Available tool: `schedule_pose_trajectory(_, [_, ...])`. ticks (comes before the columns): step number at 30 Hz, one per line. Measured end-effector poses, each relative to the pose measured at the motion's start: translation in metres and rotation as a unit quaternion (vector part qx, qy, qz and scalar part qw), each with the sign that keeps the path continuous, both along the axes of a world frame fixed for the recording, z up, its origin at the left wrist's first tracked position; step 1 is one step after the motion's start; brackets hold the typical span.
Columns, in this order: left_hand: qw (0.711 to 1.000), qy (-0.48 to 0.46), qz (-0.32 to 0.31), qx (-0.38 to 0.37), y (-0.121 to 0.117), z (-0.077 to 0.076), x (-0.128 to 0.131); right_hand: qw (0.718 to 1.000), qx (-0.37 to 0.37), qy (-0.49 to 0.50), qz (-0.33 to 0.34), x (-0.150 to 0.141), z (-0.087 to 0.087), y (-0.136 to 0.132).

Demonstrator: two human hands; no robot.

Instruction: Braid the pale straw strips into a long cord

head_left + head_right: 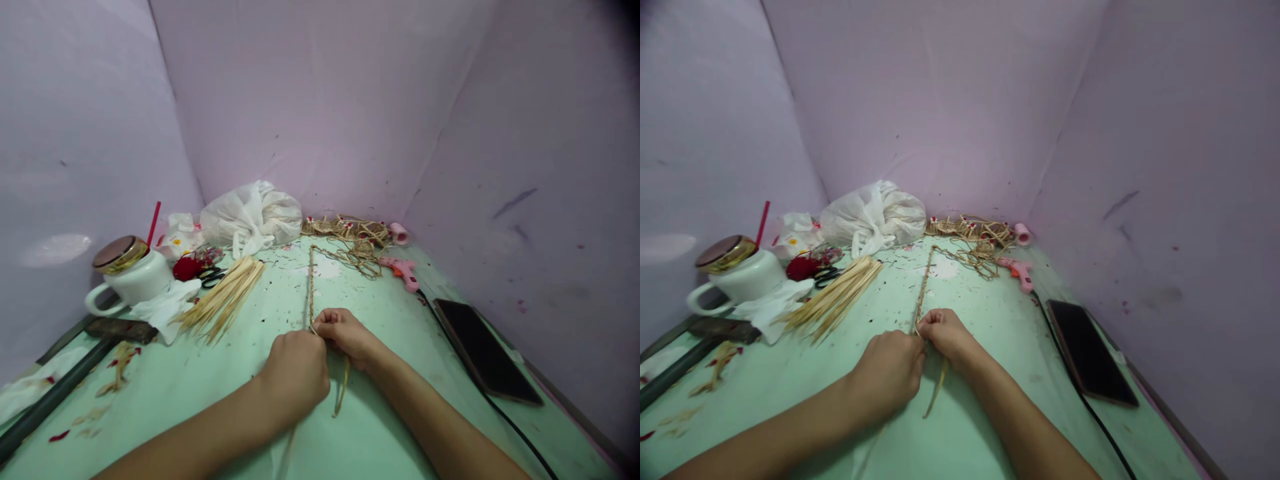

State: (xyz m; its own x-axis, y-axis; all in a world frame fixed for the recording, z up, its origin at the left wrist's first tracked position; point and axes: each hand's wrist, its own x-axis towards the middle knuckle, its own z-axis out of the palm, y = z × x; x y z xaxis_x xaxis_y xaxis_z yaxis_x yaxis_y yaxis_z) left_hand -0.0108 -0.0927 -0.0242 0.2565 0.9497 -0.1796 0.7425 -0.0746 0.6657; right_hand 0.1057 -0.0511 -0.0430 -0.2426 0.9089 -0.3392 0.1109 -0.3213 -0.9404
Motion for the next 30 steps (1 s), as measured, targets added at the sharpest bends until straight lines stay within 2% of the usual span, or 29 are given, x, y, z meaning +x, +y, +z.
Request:
schedule_pose_trajectory(2, [0.999,0.011,-0.002,0.032,0.011,0.003,-0.008,1.0,-0.003,0.012,0.009,0.001,0.0,0.0])
schedule_pose_trajectory(4, [0.997,-0.051,0.061,0.018,0.025,0.007,-0.015,1.0,-0.01,0.02,0.019,0.003,0.001,0.001])
schedule_pose_trajectory(6, [0.975,-0.159,0.134,-0.083,0.037,0.009,-0.019,0.999,-0.008,0.024,0.029,0.005,0.001,0.001])
schedule_pose_trajectory(7, [0.953,-0.215,0.147,-0.153,0.04,0.01,-0.02,0.999,-0.005,0.028,0.032,0.005,0.0,0.001])
schedule_pose_trajectory(9, [0.902,-0.305,0.127,-0.279,0.044,0.007,-0.02,0.998,0.002,0.037,0.041,0.006,-0.001,0.002])
schedule_pose_trajectory(10, [0.883,-0.332,0.114,-0.313,0.045,0.005,-0.02,0.998,0.005,0.036,0.045,0.006,-0.002,0.003])
schedule_pose_trajectory(12, [0.871,-0.35,0.111,-0.328,0.045,-0.002,-0.019,0.998,0.017,0.018,0.051,0.006,-0.003,0.004])
schedule_pose_trajectory(17, [0.899,-0.308,0.114,-0.289,0.048,-0.011,-0.021,0.994,0.072,-0.044,0.073,0.006,-0.003,0.005])
schedule_pose_trajectory(21, [0.937,-0.225,0.089,-0.251,0.05,-0.009,-0.02,0.984,0.114,-0.117,0.072,0.007,-0.003,0.005])
schedule_pose_trajectory(24, [0.946,-0.219,0.077,-0.225,0.049,-0.007,-0.016,0.968,0.139,-0.199,0.068,0.011,-0.003,0.006])
schedule_pose_trajectory(27, [0.947,-0.233,0.077,-0.21,0.046,-0.006,-0.01,0.952,0.123,-0.273,0.062,0.015,0.001,0.006])
schedule_pose_trajectory(30, [0.948,-0.23,0.093,-0.197,0.043,-0.006,-0.004,0.959,0.054,-0.269,0.067,0.018,0.007,0.003])
